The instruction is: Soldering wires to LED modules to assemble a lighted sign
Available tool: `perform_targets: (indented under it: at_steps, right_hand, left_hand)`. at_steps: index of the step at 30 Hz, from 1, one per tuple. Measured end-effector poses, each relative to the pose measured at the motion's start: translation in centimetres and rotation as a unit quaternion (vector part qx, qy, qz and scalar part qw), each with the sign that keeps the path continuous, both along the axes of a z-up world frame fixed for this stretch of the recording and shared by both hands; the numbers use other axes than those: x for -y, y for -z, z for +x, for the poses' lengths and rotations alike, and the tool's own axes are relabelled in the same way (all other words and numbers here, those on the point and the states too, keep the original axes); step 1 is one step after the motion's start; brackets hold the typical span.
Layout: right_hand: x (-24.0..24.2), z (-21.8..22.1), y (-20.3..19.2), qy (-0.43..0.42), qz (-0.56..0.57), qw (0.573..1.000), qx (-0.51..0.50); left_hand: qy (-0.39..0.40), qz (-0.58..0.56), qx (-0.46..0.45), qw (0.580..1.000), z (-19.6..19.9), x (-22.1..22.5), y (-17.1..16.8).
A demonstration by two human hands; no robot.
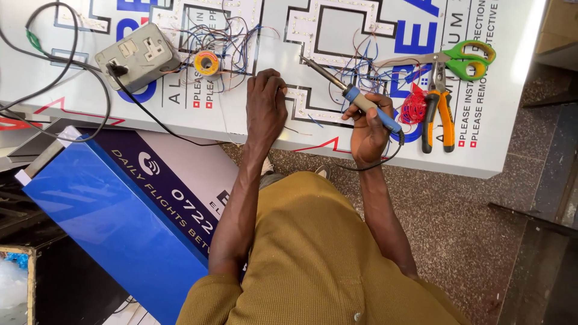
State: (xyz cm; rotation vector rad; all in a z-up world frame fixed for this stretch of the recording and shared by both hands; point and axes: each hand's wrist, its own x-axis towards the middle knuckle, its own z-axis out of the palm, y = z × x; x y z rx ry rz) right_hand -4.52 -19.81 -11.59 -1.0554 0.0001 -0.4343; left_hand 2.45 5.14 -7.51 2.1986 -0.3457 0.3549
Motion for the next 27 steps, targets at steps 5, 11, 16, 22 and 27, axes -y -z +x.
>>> perform_targets:
  at_steps: [5, 11, 16, 22, 27]
  right_hand:
    - [0.3, 0.2, 0.4, -0.008, 0.008, 1.0, -0.012]
    - [0.5, -0.3, 0.5, -0.017, 0.021, 0.999, -0.026]
    - [0.5, 0.1, 0.1, -0.018, 0.028, 0.999, -0.014]
    - [1.1, 0.3, 0.9, -0.018, 0.069, 0.997, -0.032]
    - [2.2, 0.5, 1.1, -0.021, 0.177, 0.984, -0.025]
  left_hand:
    - [-0.018, -0.019, 0.022, 0.999, 0.8, 0.0, 1.7]
    - [0.011, -0.038, 0.023, 0.999, 0.5, -0.1, 1.0]
    - [0.039, 0.019, 0.047, 0.998, 1.0, 0.0, 1.5]
    - [0.049, -0.313, -0.129, 0.94, 1.6, 1.5, -0.1]
    - [0.051, -0.44, -0.19, 0.876, 2.7, 3.8, 0.8]
